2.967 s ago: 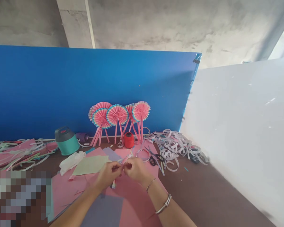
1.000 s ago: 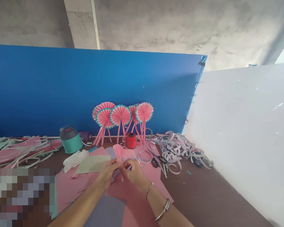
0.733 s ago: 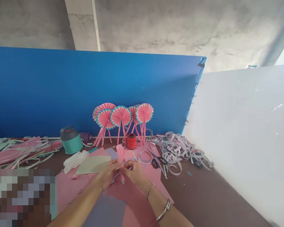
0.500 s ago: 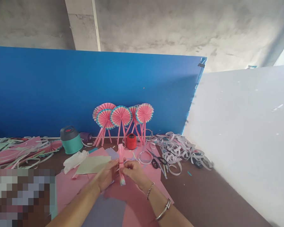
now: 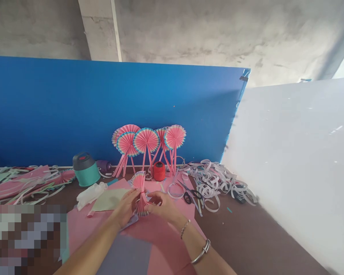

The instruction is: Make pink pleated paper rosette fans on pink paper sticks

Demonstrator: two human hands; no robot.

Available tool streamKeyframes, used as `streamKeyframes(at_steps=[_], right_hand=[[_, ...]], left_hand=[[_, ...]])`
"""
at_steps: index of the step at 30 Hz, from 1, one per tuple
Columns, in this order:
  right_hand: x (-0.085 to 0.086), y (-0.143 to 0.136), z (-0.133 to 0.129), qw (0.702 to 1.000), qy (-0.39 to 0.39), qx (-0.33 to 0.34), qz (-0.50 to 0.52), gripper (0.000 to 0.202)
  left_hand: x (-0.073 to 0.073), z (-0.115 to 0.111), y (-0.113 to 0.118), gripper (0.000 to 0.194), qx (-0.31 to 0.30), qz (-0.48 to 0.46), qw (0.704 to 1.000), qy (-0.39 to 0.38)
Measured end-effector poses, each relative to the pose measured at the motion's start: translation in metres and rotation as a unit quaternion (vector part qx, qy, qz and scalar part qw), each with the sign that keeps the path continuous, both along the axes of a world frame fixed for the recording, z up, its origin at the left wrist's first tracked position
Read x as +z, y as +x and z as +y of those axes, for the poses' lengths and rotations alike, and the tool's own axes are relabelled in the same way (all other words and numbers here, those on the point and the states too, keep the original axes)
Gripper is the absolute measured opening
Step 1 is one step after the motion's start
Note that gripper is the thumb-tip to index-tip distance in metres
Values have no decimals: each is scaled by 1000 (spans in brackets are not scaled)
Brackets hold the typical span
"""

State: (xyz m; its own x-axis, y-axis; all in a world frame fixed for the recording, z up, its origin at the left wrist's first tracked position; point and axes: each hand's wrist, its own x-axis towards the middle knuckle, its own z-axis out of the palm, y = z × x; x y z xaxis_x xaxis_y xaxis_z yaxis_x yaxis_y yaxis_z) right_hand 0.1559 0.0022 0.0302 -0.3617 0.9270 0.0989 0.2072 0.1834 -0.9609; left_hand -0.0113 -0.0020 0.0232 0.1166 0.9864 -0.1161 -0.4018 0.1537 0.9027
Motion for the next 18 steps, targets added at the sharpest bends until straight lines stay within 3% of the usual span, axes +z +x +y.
streamKeyframes(at_steps=[7, 13, 15, 18], right_hand=[[-6, 3, 7, 989, 108, -52, -84, 16], [-4, 12, 5, 940, 258, -88, -205, 25], [-2, 12, 5, 938, 262, -90, -210, 26], [1, 11, 4, 959, 215, -80, -167, 25]], left_hand=[[2, 4, -4, 35, 17, 52, 998, 20], [1, 9, -10, 30, -1, 114, 993, 31], [0, 10, -13, 29, -8, 131, 991, 29], [1, 10, -17, 27, -19, 139, 990, 21]])
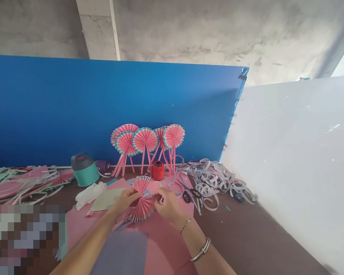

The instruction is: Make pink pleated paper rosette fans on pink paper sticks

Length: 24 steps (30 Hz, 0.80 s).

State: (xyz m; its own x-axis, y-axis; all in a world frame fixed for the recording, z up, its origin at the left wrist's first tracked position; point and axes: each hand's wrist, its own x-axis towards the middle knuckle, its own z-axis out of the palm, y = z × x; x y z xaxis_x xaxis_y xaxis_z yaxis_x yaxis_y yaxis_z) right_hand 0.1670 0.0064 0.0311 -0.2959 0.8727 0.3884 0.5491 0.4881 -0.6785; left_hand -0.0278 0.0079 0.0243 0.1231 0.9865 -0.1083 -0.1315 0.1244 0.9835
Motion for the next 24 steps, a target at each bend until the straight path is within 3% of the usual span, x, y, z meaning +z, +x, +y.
streamKeyframes(at_steps=[4, 10, 18, 24], right_hand=[[6, -1, -1, 994, -76, 11, 77, 15], [6, 1, 1, 993, -92, 23, 75, 17], [-3, 1, 2, 1000, -22, 21, -9, 24], [0, 5, 1, 991, 97, 12, -89, 20]], left_hand=[[2, -2, -3, 27, 5, -1, 1000, -9], [4, -2, -3, 32, 11, -5, 1000, -8], [1, 1, -4, 29, 7, 35, 999, 3], [-8, 4, -9, 28, -44, 71, 997, 0]])
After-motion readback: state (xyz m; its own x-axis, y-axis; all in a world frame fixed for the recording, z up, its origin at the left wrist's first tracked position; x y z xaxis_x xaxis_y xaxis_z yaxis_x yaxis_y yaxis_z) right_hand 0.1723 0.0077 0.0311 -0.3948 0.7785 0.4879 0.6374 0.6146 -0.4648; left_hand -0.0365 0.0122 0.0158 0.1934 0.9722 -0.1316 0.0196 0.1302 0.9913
